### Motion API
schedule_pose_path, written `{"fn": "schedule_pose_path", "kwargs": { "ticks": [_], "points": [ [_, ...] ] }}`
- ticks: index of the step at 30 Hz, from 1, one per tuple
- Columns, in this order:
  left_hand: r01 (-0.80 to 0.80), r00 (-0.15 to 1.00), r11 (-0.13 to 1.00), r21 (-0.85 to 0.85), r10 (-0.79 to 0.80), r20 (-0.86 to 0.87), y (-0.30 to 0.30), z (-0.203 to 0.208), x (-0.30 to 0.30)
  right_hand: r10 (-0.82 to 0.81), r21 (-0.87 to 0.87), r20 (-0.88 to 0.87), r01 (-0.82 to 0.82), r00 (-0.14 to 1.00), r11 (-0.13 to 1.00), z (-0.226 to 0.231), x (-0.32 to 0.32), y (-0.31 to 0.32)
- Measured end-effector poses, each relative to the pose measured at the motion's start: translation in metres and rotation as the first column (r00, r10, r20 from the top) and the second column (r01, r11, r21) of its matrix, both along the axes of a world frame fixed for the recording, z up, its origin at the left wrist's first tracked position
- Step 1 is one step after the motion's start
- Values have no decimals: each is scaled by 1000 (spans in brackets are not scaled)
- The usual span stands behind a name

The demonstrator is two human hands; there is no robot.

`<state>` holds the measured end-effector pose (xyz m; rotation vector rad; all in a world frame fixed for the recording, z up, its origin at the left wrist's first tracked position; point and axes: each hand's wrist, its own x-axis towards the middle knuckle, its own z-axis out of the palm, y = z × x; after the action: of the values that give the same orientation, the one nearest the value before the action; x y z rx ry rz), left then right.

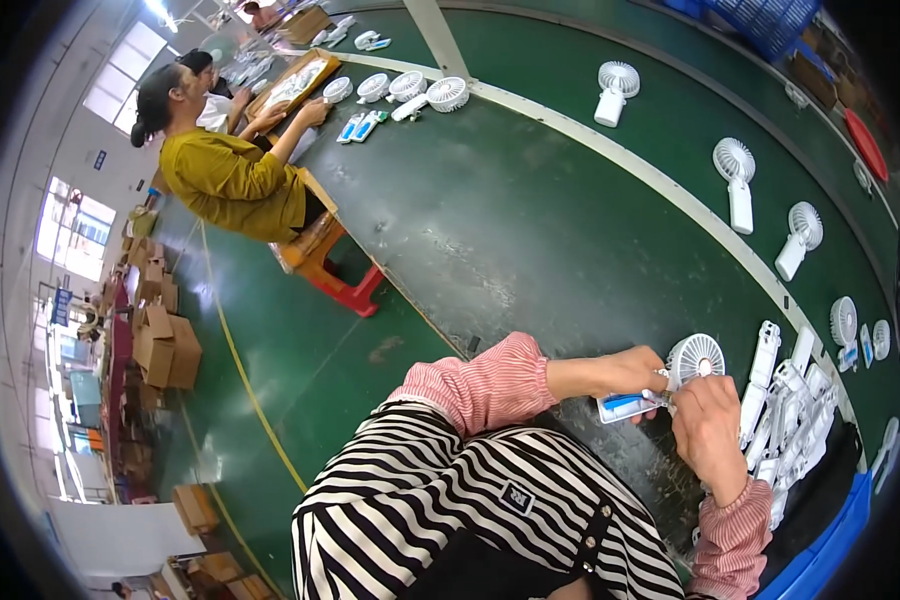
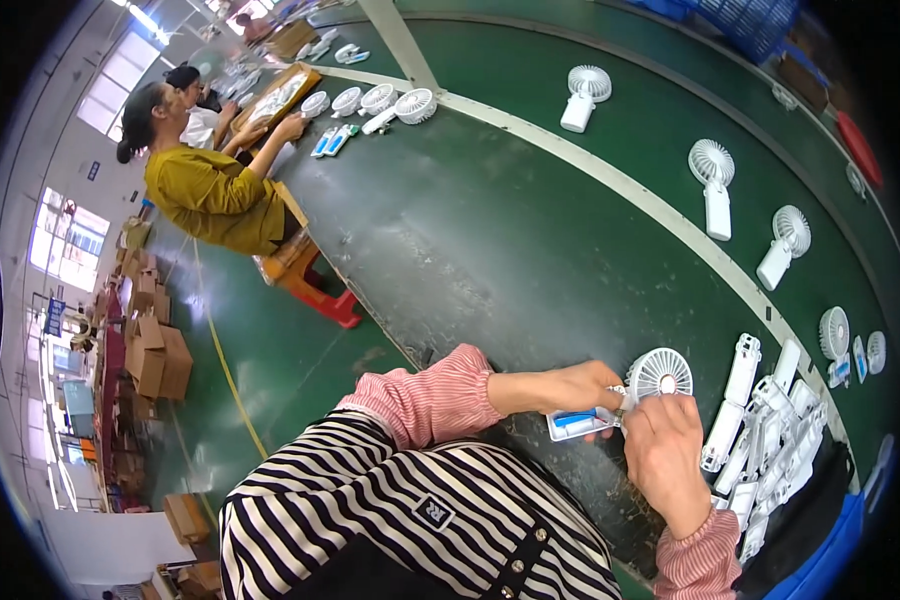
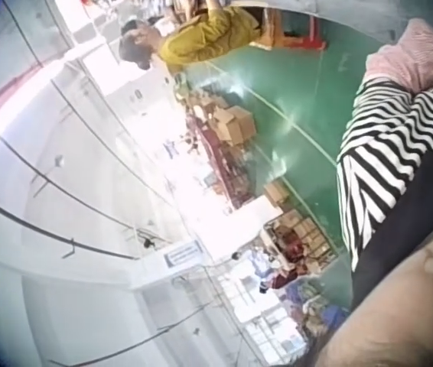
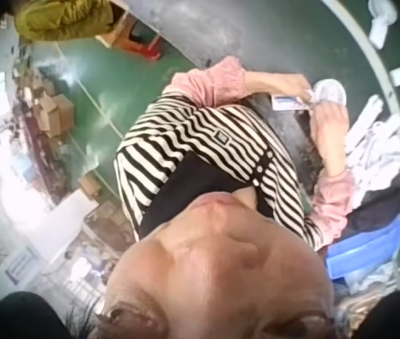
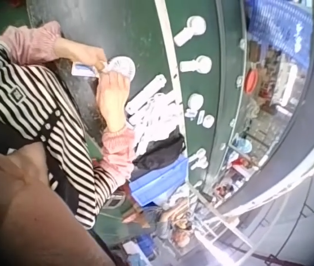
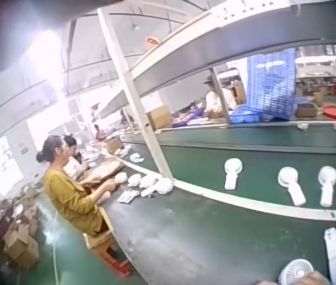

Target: The person assembles handheld fans by positioning internal circuit boards and batteries into the fan handles, attaching handle casings by hand, and placing the assembled fans onto the conveyor belt.

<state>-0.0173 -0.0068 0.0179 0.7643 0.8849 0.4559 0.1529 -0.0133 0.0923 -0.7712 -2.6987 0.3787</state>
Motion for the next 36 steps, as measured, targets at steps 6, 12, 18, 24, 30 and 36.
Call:
{"fn": "schedule_pose_path", "kwargs": {
  "ticks": [6, 12, 18, 24, 30, 36],
  "points": [
    [-286, 939, 950, -126, 304, 161, 5, -8, 6, -199, 171, -207, 236, 958, 957, -19, -10, -1],
    [-510, 831, 859, -40, 505, 232, 7, -17, 15, -339, 277, -335, 436, 879, 856, -50, -22, -4],
    [-476, 842, 878, -53, 472, 261, 10, -2, 12, -382, 320, -426, 531, 820, 785, -68, -27, -6],
    [-459, 859, 887, -35, 454, 237, 8, -5, 12, -259, 391, -421, 432, 869, 813, -77, -18, -4],
    [-448, 858, 890, -78, 453, 241, 1, -10, 16, -257, 347, -406, 408, 877, 844, -69, -14, -11],
    [-478, 851, 868, -133, 495, 172, 3, -17, 26, -361, 177, -400, 458, 842, 871, -74, -3, -8]
  ]
}}
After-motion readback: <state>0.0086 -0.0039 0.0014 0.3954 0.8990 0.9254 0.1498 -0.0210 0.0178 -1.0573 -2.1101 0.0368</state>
